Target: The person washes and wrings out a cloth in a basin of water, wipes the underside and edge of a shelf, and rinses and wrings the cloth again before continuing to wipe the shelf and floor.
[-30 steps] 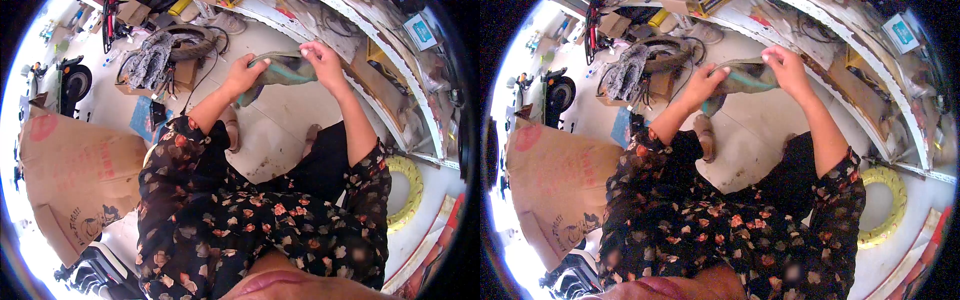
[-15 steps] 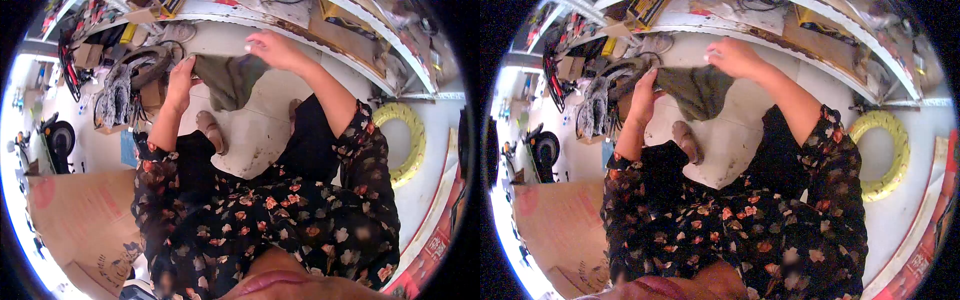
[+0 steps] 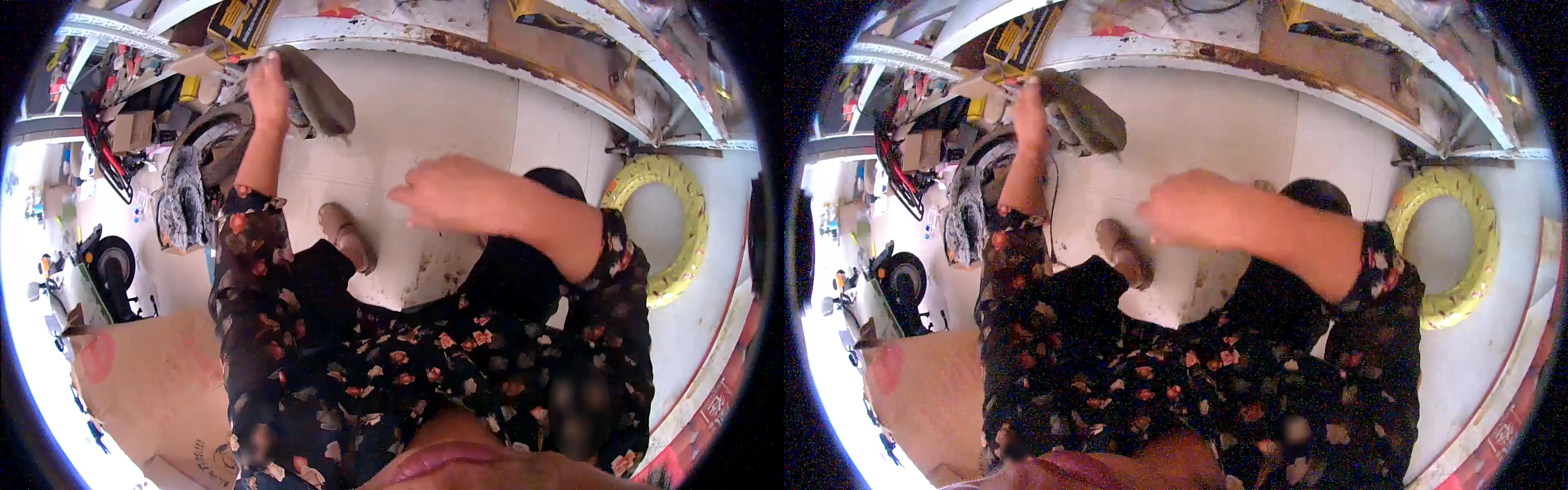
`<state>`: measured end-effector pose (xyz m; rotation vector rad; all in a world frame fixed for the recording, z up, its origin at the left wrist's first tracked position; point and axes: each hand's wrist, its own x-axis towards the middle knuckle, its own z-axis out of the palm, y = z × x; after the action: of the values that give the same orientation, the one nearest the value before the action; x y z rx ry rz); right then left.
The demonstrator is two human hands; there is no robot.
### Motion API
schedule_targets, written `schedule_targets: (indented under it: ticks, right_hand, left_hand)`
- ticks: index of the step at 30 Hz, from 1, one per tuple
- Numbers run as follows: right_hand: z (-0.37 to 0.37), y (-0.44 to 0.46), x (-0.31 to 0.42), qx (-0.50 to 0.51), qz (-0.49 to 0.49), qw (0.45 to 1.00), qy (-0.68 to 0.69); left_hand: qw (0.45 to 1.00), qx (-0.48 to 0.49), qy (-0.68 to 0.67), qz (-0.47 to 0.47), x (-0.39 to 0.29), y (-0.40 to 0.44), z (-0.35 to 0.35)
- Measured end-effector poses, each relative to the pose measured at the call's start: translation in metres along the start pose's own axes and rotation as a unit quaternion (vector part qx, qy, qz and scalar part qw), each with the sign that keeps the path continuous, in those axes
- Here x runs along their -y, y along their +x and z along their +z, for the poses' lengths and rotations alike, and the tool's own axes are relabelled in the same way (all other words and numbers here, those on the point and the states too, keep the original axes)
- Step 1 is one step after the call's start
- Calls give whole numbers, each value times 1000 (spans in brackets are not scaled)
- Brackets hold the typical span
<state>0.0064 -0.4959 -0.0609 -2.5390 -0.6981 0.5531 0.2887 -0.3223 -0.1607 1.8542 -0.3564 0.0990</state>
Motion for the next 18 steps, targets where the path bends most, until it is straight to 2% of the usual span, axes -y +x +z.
schedule_targets:
  ticks: [2, 4, 6, 8, 9, 10, 11, 12, 14, 15, 18]
  right_hand:
    - [-7, -9, 2, 0, -7, 1000, 24]
    - [-12, -15, 1, -32, -23, 998, 38]
    - [-10, -17, -2, -70, -30, 996, 35]
    - [-14, -17, -5, -65, -17, 996, 61]
    - [-17, -18, -5, -74, -11, 995, 62]
    - [-18, -18, -5, -83, -6, 995, 62]
    - [-14, -14, -7, -71, -9, 996, 47]
    - [-16, -12, -10, -62, -5, 997, 51]
    - [-23, -12, -14, -43, 2, 997, 62]
    - [-25, -12, -18, -49, -3, 996, 73]
    - [-27, -15, -24, -59, -2, 994, 93]
  left_hand:
    - [979, 70, 189, -9, 41, 22, 24]
    - [986, 82, 142, -23, 64, 23, 70]
    - [989, 106, 106, 17, 65, 13, 119]
    - [968, 156, 178, 78, 106, 21, 166]
    - [958, 158, 226, 79, 124, 23, 193]
    - [946, 159, 272, 80, 112, 19, 211]
    - [953, 201, 226, 21, 103, 12, 226]
    - [925, 171, 307, 146, 108, 14, 231]
    - [803, 106, 447, 380, 129, 15, 240]
    - [820, 152, 455, 311, 101, 10, 225]
    - [781, 256, 513, 248, 137, 65, 175]
